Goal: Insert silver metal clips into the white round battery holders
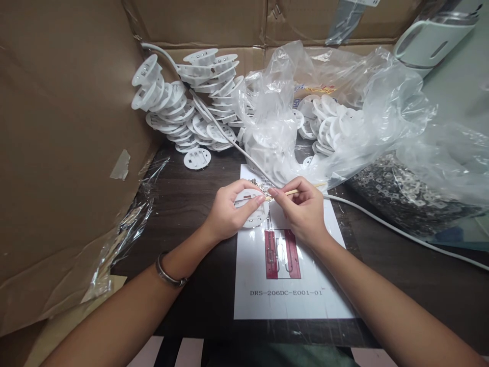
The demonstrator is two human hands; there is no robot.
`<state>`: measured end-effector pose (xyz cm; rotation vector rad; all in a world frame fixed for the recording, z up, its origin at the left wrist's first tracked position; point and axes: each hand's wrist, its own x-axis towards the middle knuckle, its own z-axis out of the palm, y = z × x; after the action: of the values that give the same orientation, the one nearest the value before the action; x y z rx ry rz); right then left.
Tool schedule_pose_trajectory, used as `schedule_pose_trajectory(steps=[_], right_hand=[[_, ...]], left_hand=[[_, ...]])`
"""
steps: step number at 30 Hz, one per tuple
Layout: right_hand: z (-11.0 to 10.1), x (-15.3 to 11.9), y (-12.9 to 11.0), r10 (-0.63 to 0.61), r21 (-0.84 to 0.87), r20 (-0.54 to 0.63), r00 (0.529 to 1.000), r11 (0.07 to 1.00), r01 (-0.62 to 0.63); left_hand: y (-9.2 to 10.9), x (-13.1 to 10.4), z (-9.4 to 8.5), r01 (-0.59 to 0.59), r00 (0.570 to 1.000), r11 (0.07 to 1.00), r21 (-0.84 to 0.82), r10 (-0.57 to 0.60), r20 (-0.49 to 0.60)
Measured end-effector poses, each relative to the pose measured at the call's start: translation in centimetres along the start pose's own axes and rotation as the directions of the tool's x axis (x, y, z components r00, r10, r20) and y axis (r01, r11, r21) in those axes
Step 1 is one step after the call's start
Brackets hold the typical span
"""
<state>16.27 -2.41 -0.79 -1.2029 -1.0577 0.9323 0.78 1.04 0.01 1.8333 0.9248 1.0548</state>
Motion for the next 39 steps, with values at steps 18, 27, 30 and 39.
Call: schedule_pose_trajectory(steps=[18,27,30,39], right_hand=[[0.04,0.13,0.17,0.042,0.018,0.026,0.999,0.999,-0.043],[0.01,0.06,0.19,0.033,0.010,0.020,0.999,0.999,-0.033],[-0.13,-0.08,0.31,0.044,0.026,0.018,0.999,0.999,-0.044],[-0.32,-0.07,0.72,0.016,0.020,-0.070,0.997,1.000,-0.015]], left_hand=[[-0.15,-0.08,0.04,0.020,1.000,1.000,0.021,-0.020,-0.001],[-0.13,0.06,0.08,0.038,0.999,0.999,0.023,-0.037,-0.012],[0.07,-0.09,0.17,0.024,1.000,0.999,0.025,-0.024,-0.012],[-0.30,-0.32,-0.06,0.013,1.000,0.995,0.103,-0.012,-0.012]])
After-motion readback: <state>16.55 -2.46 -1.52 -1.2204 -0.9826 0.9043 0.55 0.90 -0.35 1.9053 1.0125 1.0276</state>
